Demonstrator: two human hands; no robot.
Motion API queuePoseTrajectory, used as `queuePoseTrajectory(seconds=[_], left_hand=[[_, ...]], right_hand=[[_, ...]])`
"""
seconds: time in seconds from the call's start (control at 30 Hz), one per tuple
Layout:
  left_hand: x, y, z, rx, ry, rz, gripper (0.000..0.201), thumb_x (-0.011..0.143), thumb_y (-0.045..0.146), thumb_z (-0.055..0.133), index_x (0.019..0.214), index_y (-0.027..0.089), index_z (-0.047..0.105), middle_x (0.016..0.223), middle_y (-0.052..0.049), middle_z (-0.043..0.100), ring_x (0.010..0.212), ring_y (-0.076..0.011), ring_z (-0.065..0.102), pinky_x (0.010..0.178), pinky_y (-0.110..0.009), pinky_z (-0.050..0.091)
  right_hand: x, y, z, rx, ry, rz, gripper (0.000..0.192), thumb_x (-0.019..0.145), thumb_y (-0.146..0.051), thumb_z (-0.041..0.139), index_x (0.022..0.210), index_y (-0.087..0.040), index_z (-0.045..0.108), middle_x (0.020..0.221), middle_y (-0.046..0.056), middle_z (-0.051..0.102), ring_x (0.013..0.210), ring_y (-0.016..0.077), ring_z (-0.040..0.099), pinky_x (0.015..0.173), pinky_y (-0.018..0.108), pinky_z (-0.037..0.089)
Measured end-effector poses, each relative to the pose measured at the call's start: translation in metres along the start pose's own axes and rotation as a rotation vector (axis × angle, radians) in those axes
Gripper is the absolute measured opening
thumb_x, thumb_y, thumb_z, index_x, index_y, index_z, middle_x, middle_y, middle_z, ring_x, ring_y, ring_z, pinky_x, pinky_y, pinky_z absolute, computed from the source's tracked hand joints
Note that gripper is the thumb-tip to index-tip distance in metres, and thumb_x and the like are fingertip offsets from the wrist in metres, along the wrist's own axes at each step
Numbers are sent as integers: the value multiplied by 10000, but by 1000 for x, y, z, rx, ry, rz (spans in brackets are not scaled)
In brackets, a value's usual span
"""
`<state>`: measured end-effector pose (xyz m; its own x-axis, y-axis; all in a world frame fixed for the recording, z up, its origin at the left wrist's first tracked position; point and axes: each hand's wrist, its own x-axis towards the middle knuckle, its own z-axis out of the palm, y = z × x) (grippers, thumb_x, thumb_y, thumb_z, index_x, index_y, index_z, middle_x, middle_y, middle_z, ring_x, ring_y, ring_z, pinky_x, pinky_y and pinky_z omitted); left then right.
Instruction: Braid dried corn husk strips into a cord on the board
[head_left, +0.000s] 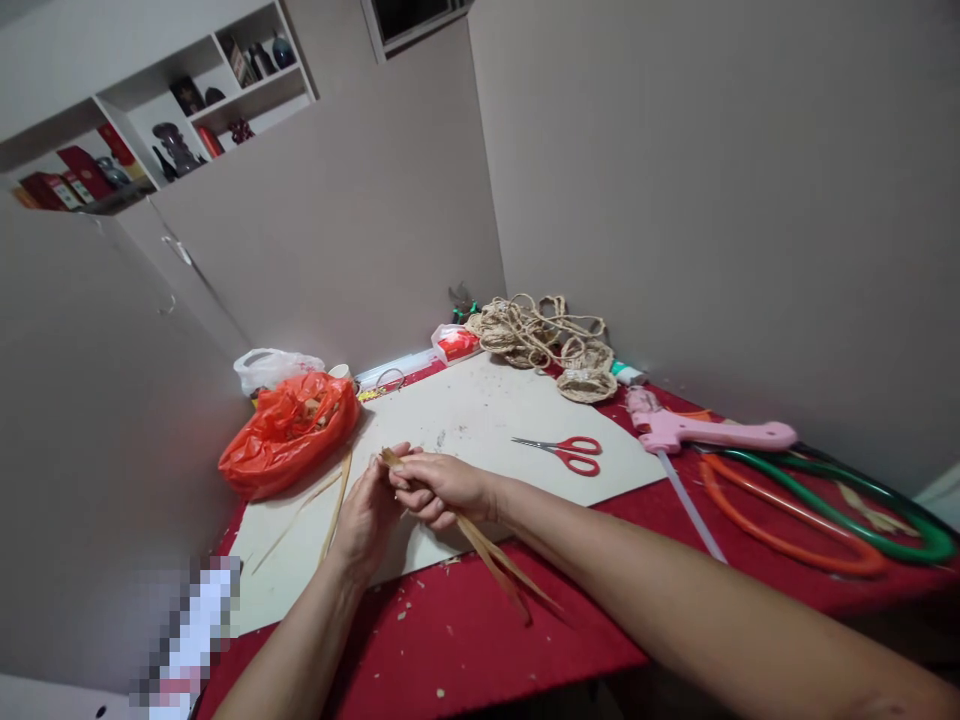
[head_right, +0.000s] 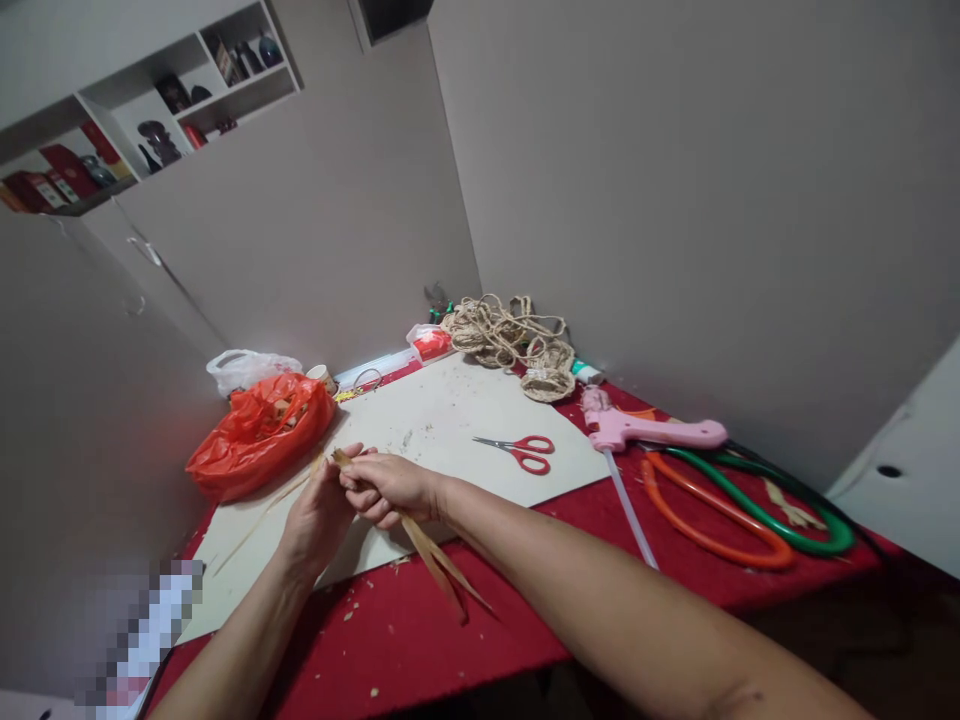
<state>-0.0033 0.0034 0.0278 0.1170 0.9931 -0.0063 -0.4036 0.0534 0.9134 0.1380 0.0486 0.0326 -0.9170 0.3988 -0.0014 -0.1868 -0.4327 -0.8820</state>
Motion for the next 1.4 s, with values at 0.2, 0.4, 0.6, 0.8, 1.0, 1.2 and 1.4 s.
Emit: queuePoseTrajectory(seconds=[0.2,0.4,0.6,0.8,1.0,1.2,1.4], left_hand=[[-4,-3,-2,-21,-12,-18,408,809,420,615,1140,183,638,1166,-114,642,1168,-239,536,1039,-386,341],[-5,-2,-1,-3,-13,11,235,816,360,624,924,160,682,1064,-98,676,1017,-196,608,959,-336,421],[-5,16,-10,-74,54,46,196,777,345,671,808,161,612,693,10,604,626,-97,578,689,-261,505],[-7,27,-14,-112,-11,-179,250,736,314,717,812,138,557,551,99,283,384,6,231,355,-101,230],[-11,14,-15,45,-125,-335,235,811,346,627,796,135,526,545,98,220,406,-8,119,346,-114,103],[-11,14,-13,47,-106,-332,238,812,341,613,864,118,549,554,98,231,414,-7,91,352,-124,80],[-11,11,-4,69,-30,-303,279,744,342,681,804,145,492,523,108,267,404,-4,99,357,-125,78]], right_hand=[[2,4,3,50,-19,15,226,869,-371,409,712,-222,344,441,-113,300,329,43,128,306,108,161],[5,10,2,63,-11,88,243,876,-396,397,714,-216,376,432,-101,338,308,46,177,307,128,181],[-1,-1,-9,-325,151,-98,249,779,-385,601,796,-137,615,673,12,606,558,90,527,533,200,419],[-3,-9,-18,-388,521,-400,274,716,-350,690,888,-138,669,684,-13,601,591,79,501,606,221,416],[1,2,-15,-457,321,-391,297,702,-351,718,910,-140,709,732,14,662,698,121,565,695,264,432],[0,5,-9,-638,436,-489,198,802,-330,619,729,-148,644,633,1,613,610,116,530,621,251,418],[0,9,-10,-1285,566,-723,194,891,-213,477,719,-167,552,712,29,570,694,138,512,667,252,386]])
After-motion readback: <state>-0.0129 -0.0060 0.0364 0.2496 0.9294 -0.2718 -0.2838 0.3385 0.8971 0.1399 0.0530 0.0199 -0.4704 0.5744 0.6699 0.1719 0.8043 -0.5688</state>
